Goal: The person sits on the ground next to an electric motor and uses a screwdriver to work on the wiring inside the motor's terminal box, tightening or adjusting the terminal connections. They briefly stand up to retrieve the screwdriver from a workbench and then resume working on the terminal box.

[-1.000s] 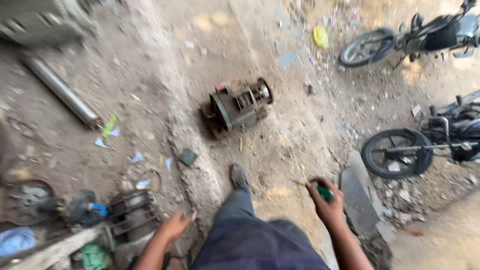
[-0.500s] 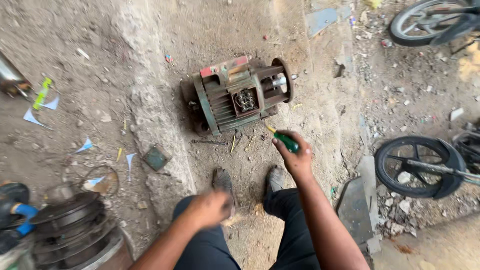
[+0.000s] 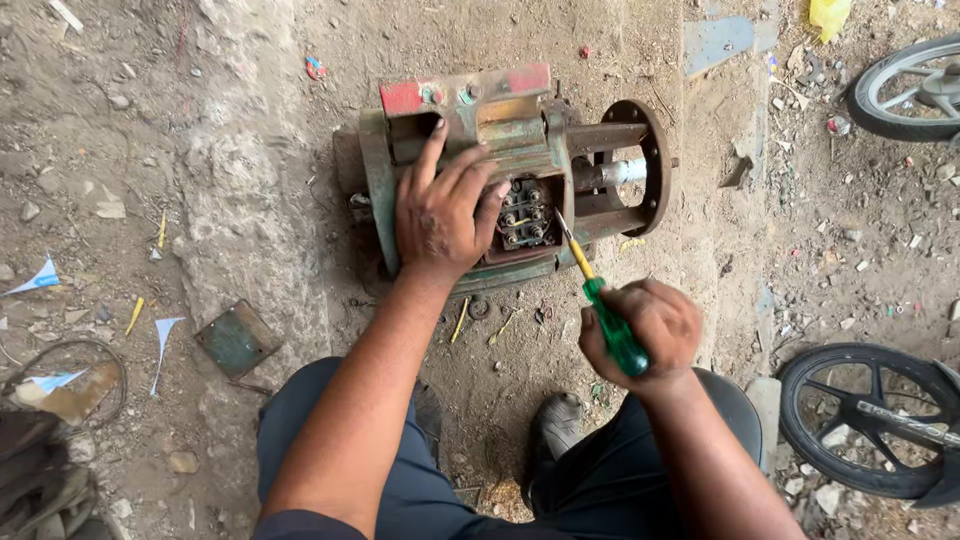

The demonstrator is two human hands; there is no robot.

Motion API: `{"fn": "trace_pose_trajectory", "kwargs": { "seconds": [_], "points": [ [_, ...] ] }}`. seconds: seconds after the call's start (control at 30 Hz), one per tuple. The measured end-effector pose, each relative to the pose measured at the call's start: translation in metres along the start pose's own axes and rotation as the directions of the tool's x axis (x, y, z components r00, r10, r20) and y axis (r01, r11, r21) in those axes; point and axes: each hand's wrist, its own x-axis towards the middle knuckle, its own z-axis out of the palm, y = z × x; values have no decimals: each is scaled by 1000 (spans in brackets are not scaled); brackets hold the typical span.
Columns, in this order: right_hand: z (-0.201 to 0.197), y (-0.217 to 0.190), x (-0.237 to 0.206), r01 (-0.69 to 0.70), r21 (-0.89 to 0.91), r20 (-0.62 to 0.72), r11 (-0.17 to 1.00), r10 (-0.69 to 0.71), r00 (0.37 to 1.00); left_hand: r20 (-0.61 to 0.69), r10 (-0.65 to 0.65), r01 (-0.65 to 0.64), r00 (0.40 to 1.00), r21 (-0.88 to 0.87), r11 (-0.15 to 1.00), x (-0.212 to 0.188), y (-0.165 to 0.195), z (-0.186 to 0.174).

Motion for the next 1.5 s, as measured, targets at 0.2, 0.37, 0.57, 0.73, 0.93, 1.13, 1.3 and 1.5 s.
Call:
{"fn": "trace_pose_trajectory", "kwargs": {
  "seconds": [0.2,0.37,0.57,0.73,0.93,1.13,1.3,1.5],
  "points": [
    [-4,1,3,174,-2,81,985,-173,982,-2,-9,9,1000,-22,1000,3,-1,-5],
    [10,15,-3,190,20,110,982,-191,975,-9,20,-20,1000,4,1000,-4,-5,0],
    [10,18,-5,126,63,71,990,-131,989,-6,0,0,1000,-8,1000,-1,0,-5],
    [20,19,-5,139,103,40,985,-144,989,-4,-12,13,1000,11,1000,1,1,-4],
    [15,14,-5,132,94,12,987,-133,991,-4,0,0,1000,-12,1000,-5,-5,0],
    [20,10,-4,116,49,38,992,-118,992,-6,12,-12,1000,-8,1000,-4,-4,-2],
    [18,7,-7,80,22,78,997,-81,994,3,17,-17,1000,-27,999,-5,-4,-3],
    [18,6,-9,-13,30,94,999,10,996,-7,23,-24,1000,-9,1000,-4,-4,-2]
  ]
}}
